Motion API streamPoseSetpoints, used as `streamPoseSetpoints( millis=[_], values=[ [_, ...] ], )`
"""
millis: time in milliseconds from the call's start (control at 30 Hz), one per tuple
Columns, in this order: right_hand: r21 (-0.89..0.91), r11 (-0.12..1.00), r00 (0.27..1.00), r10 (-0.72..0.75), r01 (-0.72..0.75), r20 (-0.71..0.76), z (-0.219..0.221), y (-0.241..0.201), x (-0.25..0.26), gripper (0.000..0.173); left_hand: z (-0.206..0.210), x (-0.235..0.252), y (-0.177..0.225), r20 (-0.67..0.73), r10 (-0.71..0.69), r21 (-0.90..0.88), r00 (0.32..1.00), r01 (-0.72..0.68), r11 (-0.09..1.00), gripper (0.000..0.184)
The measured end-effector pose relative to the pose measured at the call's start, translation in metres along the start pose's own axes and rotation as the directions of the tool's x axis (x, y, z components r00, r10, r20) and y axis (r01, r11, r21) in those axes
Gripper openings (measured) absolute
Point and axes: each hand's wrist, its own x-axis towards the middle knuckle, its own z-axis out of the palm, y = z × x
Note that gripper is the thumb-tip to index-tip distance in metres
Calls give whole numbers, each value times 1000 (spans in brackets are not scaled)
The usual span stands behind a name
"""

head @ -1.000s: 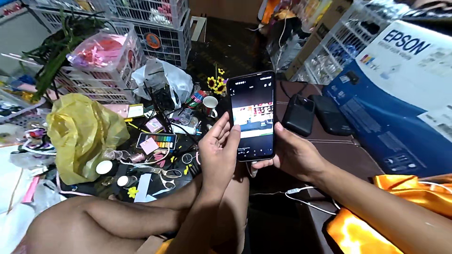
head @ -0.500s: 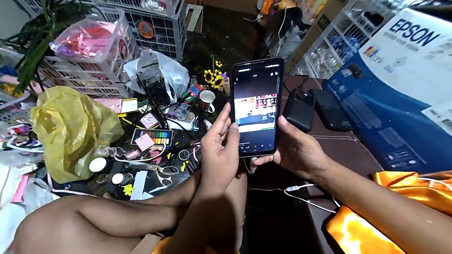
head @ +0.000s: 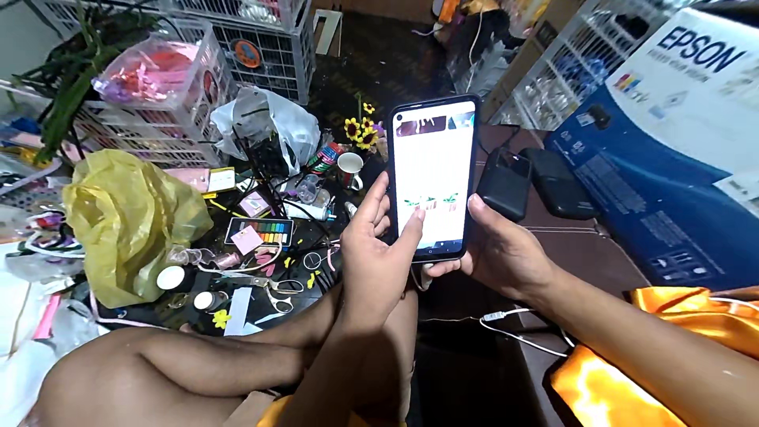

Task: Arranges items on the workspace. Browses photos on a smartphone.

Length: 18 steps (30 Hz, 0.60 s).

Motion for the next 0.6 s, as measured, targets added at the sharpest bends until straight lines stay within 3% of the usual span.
streamPoseSetpoints(
  millis=[400,600],
  values=[
    [8,1000,1000,7,-7,8,-1,0,1,40,-1,0,2,4,-10,11,1000,10,1000,57],
    [21,1000,1000,12,-13,19,-2,0,1,40,-5,0,0,24,15,-39,1000,-15,999,43]
  ],
)
